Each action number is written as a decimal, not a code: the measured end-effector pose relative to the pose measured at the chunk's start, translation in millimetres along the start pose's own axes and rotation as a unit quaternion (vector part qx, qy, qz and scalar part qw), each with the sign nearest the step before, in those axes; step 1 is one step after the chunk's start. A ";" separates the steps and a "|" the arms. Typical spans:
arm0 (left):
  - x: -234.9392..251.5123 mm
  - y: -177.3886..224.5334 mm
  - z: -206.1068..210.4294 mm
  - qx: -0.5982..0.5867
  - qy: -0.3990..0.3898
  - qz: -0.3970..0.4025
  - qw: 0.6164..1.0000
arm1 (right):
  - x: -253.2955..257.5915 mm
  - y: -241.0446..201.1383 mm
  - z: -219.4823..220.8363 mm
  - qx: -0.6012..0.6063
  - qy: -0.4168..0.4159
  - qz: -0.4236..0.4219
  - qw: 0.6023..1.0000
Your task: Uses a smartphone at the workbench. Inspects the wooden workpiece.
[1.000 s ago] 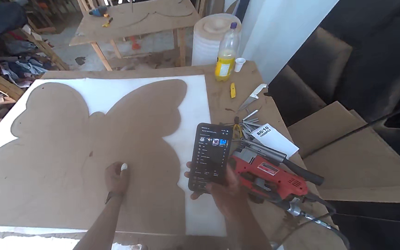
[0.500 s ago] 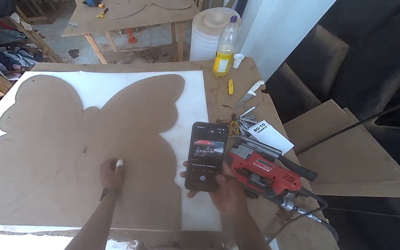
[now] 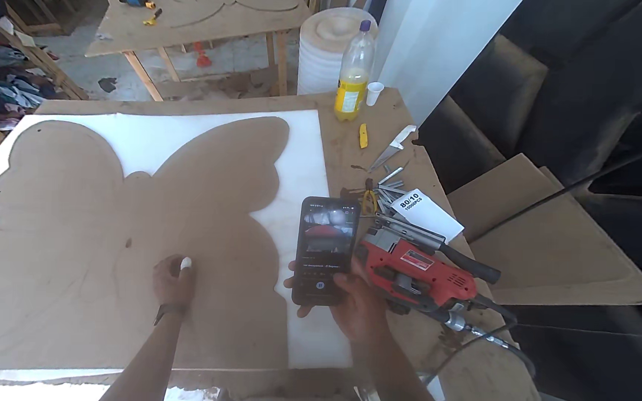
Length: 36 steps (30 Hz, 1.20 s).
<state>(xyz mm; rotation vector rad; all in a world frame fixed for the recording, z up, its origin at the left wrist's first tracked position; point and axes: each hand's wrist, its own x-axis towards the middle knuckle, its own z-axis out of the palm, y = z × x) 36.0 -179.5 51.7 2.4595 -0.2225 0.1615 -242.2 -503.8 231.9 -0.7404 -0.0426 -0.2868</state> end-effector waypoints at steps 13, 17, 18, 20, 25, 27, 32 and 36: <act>0.8 0.3 0.7 0.004 0.004 0.003 1.000 | -3.5 0.5 -6.6 0.009 -0.010 0.007 1.000; 0.2 1.8 -1.4 0.011 0.005 0.005 1.000 | -4.1 0.6 -4.8 0.004 0.009 0.013 1.000; 0.2 1.4 -1.3 0.013 0.005 0.005 1.000 | -4.4 1.3 -5.2 0.003 0.011 0.013 1.000; 0.7 1.3 -0.9 0.011 0.008 0.005 1.000 | -4.8 2.6 -6.5 0.003 0.015 0.013 1.000; 0.7 -1.1 0.3 0.003 0.009 0.005 1.000 | -5.2 4.0 -7.3 -0.008 0.026 0.015 1.000; 0.3 -1.5 0.1 0.000 0.007 0.003 1.000 | -5.8 4.8 -7.3 -0.010 0.032 0.015 0.999; 0.9 -0.8 -0.8 0.001 0.006 0.002 1.000 | -6.0 8.5 -8.9 -0.008 0.036 0.018 0.999; 0.2 2.0 -1.4 0.006 0.003 0.000 1.000 | -6.8 10.8 -8.2 -0.010 0.047 0.016 0.999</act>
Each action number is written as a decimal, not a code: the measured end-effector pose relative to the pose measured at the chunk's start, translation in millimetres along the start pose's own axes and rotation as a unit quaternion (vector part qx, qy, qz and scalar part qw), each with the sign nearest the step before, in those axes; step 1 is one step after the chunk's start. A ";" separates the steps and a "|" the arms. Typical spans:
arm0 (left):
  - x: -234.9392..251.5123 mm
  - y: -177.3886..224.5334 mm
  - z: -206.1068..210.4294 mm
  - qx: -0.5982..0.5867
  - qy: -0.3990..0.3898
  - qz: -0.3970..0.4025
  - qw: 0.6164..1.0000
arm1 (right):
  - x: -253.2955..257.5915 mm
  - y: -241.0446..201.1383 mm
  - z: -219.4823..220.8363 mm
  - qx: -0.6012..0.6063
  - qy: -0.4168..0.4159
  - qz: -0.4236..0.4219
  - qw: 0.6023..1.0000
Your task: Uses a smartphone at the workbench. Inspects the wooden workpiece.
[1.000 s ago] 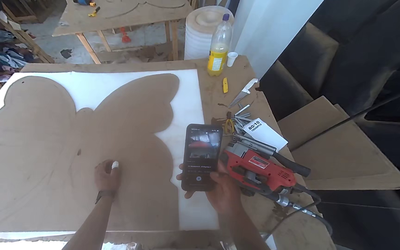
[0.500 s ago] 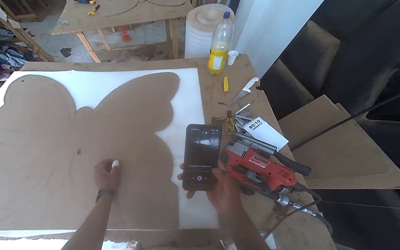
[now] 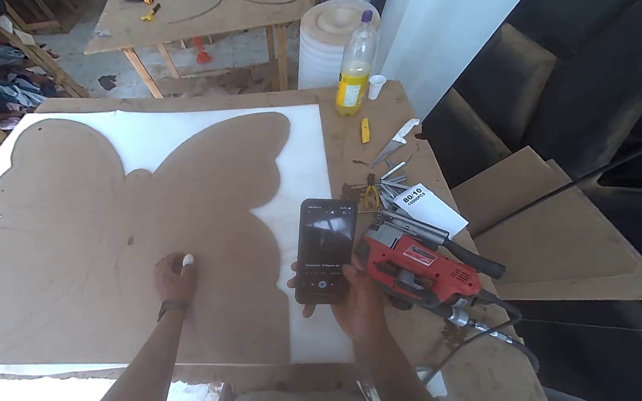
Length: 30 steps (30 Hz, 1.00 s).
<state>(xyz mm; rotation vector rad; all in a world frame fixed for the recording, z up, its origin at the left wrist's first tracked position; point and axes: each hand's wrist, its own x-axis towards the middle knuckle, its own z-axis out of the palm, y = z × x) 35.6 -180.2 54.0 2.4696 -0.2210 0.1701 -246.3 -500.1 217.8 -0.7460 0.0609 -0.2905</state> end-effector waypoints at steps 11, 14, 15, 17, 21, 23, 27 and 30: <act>-1.9 4.8 -1.0 -0.013 -0.001 -0.015 1.000 | 0.3 3.7 5.0 -0.039 0.103 -0.011 0.994; -2.4 7.4 -2.0 -0.013 -0.002 -0.016 1.000 | 1.2 3.4 4.5 -0.039 0.108 -0.018 0.993; -1.7 6.0 -1.4 -0.009 0.000 -0.014 1.000 | 1.1 3.4 4.3 -0.040 0.108 -0.019 0.993; -0.6 4.5 -0.3 -0.008 0.002 -0.009 1.000 | 0.7 3.2 3.8 -0.039 0.106 -0.020 0.993; -1.8 6.2 -1.1 -0.011 0.000 -0.011 1.000 | 0.0 3.3 3.7 -0.036 0.108 -0.021 0.993; -1.4 5.7 -0.4 -0.009 0.002 -0.010 1.000 | -0.6 3.2 3.3 -0.034 0.106 -0.021 0.994; -1.5 8.0 0.2 -0.002 0.000 -0.006 1.000 | -1.8 1.8 0.6 -0.025 0.102 -0.018 0.994; -0.7 8.0 3.3 -0.007 0.002 -0.002 1.000 | -2.4 1.5 -2.0 -0.020 0.101 -0.012 0.995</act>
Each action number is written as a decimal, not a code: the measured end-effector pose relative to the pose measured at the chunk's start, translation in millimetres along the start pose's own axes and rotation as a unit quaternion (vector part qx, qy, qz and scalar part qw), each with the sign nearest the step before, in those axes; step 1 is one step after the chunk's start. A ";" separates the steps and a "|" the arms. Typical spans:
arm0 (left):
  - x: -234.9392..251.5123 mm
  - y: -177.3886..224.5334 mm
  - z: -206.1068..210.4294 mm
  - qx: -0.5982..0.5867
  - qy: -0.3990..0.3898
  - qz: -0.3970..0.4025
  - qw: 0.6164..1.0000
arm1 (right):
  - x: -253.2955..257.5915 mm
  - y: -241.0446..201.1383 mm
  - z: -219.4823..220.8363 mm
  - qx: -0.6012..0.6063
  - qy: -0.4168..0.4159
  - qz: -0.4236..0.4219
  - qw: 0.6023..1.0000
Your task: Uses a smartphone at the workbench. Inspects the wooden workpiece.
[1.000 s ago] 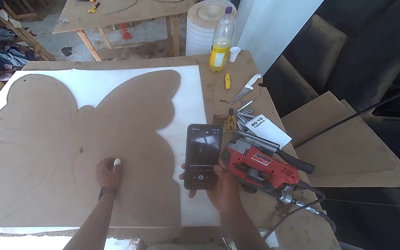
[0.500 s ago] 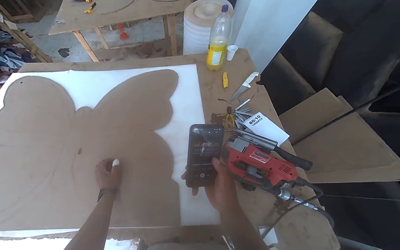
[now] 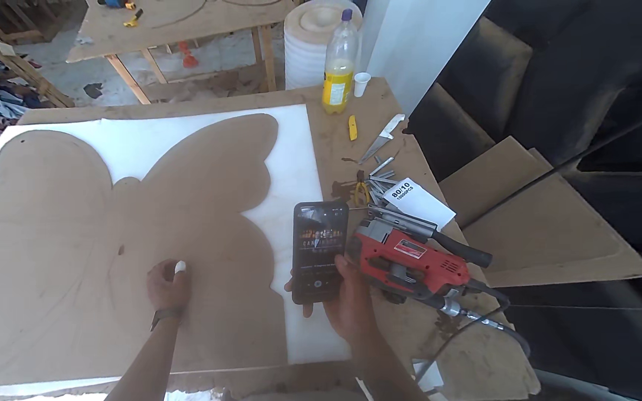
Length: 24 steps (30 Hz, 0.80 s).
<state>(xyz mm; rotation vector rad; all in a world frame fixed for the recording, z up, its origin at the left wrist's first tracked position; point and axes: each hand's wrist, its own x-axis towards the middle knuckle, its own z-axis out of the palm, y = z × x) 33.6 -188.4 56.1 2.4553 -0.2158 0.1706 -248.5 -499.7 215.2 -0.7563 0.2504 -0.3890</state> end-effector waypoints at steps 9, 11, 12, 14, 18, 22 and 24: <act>7.4 -35.9 11.9 -0.006 0.004 0.035 0.999 | 42.5 -107.3 -60.0 -0.168 0.108 -0.086 0.976; 7.8 -37.3 12.0 -0.008 0.000 0.041 0.999 | 71.0 -152.6 -97.5 -0.233 0.161 -0.111 0.953; 7.9 -39.4 13.0 -0.006 0.000 0.040 0.999 | 84.0 -173.4 -119.4 -0.274 0.179 -0.110 0.939; 8.2 -44.2 14.5 -0.009 0.004 0.034 0.999 | 111.8 -206.7 -167.2 -0.342 0.203 -0.107 0.911; 9.0 -47.9 9.0 -0.018 -0.007 0.020 1.000 | 177.3 -244.7 -272.9 -0.422 0.298 -0.077 0.853; 10.8 -27.6 19.7 -0.031 -0.026 0.025 0.999 | 189.3 -251.0 -282.5 -0.513 0.357 -0.002 0.781; 0.5 0.1 27.7 -0.023 -0.036 0.006 0.999 | 192.2 -237.1 -215.2 -0.549 0.277 0.117 0.780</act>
